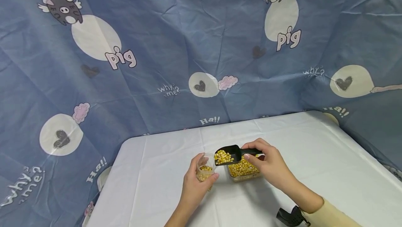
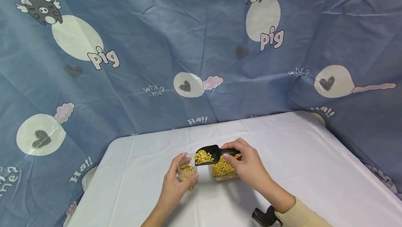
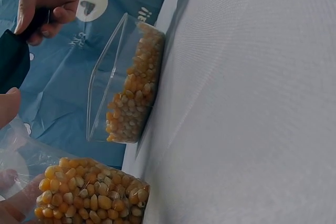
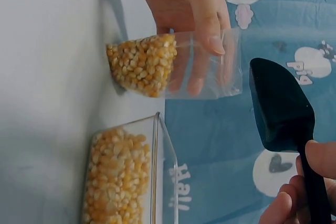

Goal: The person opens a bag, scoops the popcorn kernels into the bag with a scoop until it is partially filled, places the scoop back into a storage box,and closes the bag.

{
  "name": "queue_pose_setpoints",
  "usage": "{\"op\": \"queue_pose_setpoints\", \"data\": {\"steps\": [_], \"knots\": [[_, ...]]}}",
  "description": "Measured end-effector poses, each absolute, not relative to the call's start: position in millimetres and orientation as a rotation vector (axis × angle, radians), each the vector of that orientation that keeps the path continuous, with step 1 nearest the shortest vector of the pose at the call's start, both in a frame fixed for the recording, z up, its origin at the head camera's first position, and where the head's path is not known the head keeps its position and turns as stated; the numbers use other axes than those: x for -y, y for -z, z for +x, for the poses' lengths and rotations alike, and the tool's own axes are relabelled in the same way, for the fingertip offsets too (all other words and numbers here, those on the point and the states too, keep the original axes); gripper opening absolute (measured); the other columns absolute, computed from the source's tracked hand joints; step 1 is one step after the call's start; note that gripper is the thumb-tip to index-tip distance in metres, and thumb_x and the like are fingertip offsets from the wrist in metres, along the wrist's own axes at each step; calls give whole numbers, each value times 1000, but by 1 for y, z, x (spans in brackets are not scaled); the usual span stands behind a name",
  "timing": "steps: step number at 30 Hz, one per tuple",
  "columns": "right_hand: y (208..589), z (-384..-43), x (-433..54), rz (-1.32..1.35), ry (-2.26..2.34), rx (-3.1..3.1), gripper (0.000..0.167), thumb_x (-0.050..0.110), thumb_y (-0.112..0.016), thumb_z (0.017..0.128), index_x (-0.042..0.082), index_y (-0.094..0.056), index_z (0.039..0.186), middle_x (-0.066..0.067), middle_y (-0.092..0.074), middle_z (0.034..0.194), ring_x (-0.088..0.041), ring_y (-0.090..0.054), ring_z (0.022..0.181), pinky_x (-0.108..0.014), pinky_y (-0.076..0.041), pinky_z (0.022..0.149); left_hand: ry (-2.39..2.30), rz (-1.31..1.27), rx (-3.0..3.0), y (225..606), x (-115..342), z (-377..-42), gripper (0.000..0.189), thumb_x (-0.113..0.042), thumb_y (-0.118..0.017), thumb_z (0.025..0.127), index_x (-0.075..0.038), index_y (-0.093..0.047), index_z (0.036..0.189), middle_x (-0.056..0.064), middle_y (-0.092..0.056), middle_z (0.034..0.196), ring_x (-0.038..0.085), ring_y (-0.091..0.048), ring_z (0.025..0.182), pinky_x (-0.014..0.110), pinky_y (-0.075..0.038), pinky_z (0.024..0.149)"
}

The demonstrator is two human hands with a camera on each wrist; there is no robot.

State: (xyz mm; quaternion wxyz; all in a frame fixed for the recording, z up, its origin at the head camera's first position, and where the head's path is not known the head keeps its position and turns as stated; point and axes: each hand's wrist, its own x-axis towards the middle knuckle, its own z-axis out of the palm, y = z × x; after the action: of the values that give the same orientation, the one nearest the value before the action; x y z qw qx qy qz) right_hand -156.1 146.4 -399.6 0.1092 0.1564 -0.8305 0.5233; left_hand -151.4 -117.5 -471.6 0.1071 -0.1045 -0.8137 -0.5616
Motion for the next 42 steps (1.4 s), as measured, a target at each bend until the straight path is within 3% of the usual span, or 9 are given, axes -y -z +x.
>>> {"op": "queue_pose_setpoints", "data": {"steps": [6,11,19,27,38,42], "knots": [[400,-157,-139,461,-1567,2435,16,19,-75,92,25,-73,107,4,-63,101,-18,-59,86,-30,-53,67,1659,-318,2394,471,117,-152,77,-39,-86,80,-35,-44,145,-4,-61,135,15,-55,127,50,-40,106],[404,-159,-135,478,-1585,2426,16,17,-76,92,24,-73,106,3,-63,100,-18,-59,85,-30,-54,67,1664,-322,2395,470,117,-152,76,-32,-86,81,-36,-44,144,-1,-61,136,14,-54,127,50,-39,107],[401,-159,-126,488,-1592,2406,18,13,-77,90,23,-73,106,3,-63,101,-17,-60,86,-30,-55,69,1671,-331,2392,469,118,-152,77,-41,-86,80,-38,-44,144,-10,-61,133,13,-55,127,48,-40,107],[403,-160,-119,515,-1498,2433,23,10,-79,88,25,-73,104,7,-62,98,-14,-60,85,-28,-54,69,1675,-308,2390,470,118,-151,77,-30,-88,79,-38,-46,142,-6,-60,135,12,-54,126,47,-39,108],[406,-163,-112,562,-1361,2419,27,7,-79,87,26,-73,105,11,-60,97,-10,-57,78,-26,-50,63,1681,-311,2398,470,118,-152,77,-45,-86,78,-42,-44,143,-10,-61,134,10,-56,123,49,-40,105],[404,-164,-106,626,-1263,2382,29,6,-81,85,24,-73,106,12,-60,99,-7,-54,73,-25,-48,60,1704,-326,2375,470,118,-152,78,-40,-87,78,-42,-44,142,-13,-59,136,10,-55,123,48,-40,105]]}}
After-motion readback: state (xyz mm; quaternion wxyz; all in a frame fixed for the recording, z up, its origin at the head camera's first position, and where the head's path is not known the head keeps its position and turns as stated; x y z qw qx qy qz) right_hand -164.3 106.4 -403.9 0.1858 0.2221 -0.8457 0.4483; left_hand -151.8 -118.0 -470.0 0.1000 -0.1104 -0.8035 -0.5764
